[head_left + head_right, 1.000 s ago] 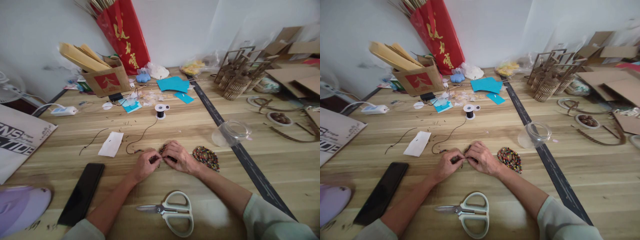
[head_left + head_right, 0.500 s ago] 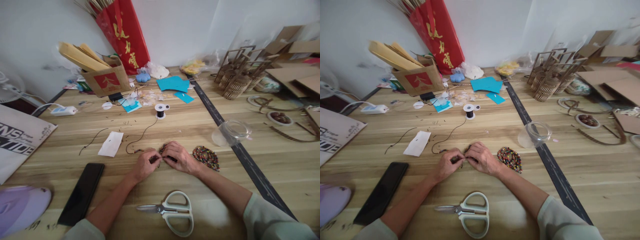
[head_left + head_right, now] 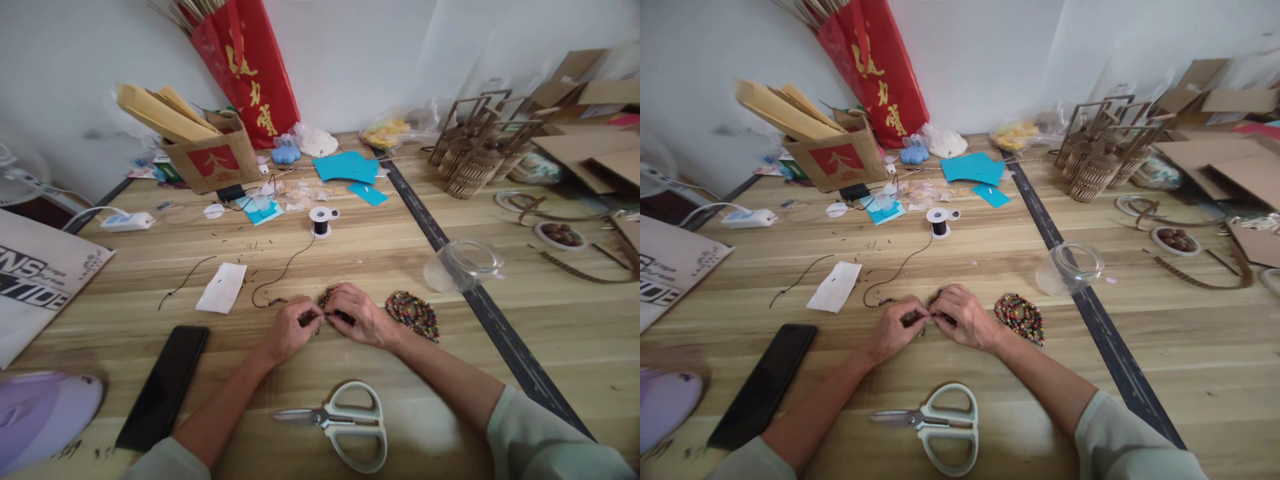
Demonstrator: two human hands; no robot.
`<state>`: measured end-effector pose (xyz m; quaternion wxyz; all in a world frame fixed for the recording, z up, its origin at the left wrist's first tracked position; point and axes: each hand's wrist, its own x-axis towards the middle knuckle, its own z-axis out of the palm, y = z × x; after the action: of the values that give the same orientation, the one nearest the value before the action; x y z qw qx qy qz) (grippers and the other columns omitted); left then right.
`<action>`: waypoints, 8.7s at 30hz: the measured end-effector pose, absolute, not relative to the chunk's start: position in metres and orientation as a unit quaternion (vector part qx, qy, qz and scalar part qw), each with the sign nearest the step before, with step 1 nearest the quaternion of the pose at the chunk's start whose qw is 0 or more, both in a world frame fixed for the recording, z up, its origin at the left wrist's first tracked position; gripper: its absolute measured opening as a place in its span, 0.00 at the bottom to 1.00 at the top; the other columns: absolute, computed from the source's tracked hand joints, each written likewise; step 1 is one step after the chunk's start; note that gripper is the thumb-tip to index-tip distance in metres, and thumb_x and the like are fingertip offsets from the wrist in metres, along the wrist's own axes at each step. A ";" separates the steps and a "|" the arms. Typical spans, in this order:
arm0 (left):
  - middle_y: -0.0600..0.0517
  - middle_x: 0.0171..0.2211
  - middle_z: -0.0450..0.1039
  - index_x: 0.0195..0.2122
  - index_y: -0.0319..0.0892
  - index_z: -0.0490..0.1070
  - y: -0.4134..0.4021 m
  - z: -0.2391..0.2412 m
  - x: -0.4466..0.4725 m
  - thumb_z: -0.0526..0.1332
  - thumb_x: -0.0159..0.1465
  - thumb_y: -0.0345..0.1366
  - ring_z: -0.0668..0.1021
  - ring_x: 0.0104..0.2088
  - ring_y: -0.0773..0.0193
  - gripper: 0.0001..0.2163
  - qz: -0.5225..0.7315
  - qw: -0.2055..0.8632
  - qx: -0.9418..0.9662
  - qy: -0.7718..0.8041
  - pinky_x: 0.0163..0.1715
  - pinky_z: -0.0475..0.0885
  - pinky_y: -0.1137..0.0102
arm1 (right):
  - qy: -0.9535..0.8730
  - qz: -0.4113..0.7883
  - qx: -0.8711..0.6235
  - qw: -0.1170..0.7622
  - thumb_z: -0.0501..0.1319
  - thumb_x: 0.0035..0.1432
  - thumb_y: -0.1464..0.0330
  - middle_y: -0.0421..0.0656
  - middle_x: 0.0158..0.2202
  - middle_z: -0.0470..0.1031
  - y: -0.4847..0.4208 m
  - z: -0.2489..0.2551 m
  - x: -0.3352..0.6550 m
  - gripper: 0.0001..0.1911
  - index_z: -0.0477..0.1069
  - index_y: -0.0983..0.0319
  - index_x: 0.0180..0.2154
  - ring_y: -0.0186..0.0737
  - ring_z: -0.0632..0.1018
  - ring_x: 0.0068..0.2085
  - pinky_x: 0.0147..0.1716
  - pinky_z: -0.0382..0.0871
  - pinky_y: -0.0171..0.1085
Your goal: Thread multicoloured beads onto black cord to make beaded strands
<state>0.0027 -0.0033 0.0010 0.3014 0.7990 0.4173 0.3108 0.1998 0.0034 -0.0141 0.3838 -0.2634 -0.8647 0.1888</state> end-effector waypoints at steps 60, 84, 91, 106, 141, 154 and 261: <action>0.50 0.26 0.73 0.29 0.38 0.73 -0.002 -0.001 0.000 0.59 0.60 0.27 0.74 0.30 0.64 0.05 0.316 0.319 0.802 0.393 0.33 0.68 0.71 | -0.858 0.221 -0.243 0.395 0.57 0.63 0.73 0.47 0.36 0.75 0.005 -0.013 0.201 0.04 0.69 0.61 0.40 0.42 0.74 0.41 0.45 0.71 0.45; 0.52 0.25 0.72 0.28 0.39 0.73 -0.002 0.000 0.000 0.62 0.58 0.28 0.74 0.27 0.66 0.03 0.306 0.336 0.783 0.425 0.30 0.67 0.73 | -0.859 0.227 -0.247 0.386 0.57 0.63 0.72 0.47 0.36 0.75 0.004 -0.011 0.201 0.04 0.69 0.62 0.40 0.42 0.74 0.41 0.45 0.71 0.44; 0.52 0.25 0.73 0.27 0.39 0.73 -0.002 0.001 0.001 0.62 0.58 0.29 0.74 0.28 0.66 0.03 0.306 0.332 0.787 0.420 0.31 0.68 0.73 | -0.863 0.227 -0.244 0.380 0.57 0.63 0.70 0.47 0.36 0.75 0.004 -0.011 0.201 0.03 0.69 0.61 0.40 0.42 0.75 0.41 0.46 0.70 0.44; 0.52 0.25 0.73 0.27 0.38 0.73 -0.002 0.001 0.001 0.62 0.58 0.28 0.74 0.27 0.66 0.03 0.306 0.334 0.782 0.428 0.29 0.68 0.73 | -0.863 0.227 -0.242 0.381 0.57 0.64 0.70 0.47 0.36 0.75 0.004 -0.012 0.201 0.04 0.69 0.62 0.40 0.42 0.74 0.41 0.46 0.70 0.45; 0.52 0.25 0.73 0.30 0.38 0.74 -0.002 0.001 0.001 0.62 0.57 0.28 0.74 0.26 0.68 0.02 0.311 0.356 0.767 0.433 0.28 0.69 0.75 | -0.856 0.230 -0.252 0.387 0.56 0.64 0.71 0.47 0.35 0.75 0.004 -0.011 0.201 0.03 0.68 0.61 0.39 0.42 0.75 0.41 0.44 0.71 0.44; 0.54 0.25 0.73 0.32 0.39 0.74 -0.002 0.002 0.001 0.62 0.56 0.28 0.73 0.25 0.69 0.03 0.309 0.371 0.756 0.443 0.28 0.69 0.75 | -0.859 0.234 -0.240 0.387 0.55 0.65 0.72 0.47 0.36 0.75 0.004 -0.013 0.202 0.05 0.70 0.62 0.39 0.41 0.74 0.41 0.44 0.71 0.43; 0.43 0.47 0.75 0.48 0.39 0.72 -0.024 0.060 -0.012 0.54 0.65 0.36 0.76 0.49 0.55 0.13 0.366 0.536 0.687 0.327 0.51 0.71 0.62 | -0.568 0.615 -0.346 0.424 0.66 0.52 0.58 0.38 0.25 0.72 -0.018 0.005 0.176 0.16 0.72 0.64 0.34 0.31 0.71 0.25 0.25 0.63 0.30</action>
<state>-0.0122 -0.0242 0.0600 0.5360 0.6867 0.3270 0.3664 0.1763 -0.0177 0.0055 0.4236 -0.3460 -0.5685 0.6145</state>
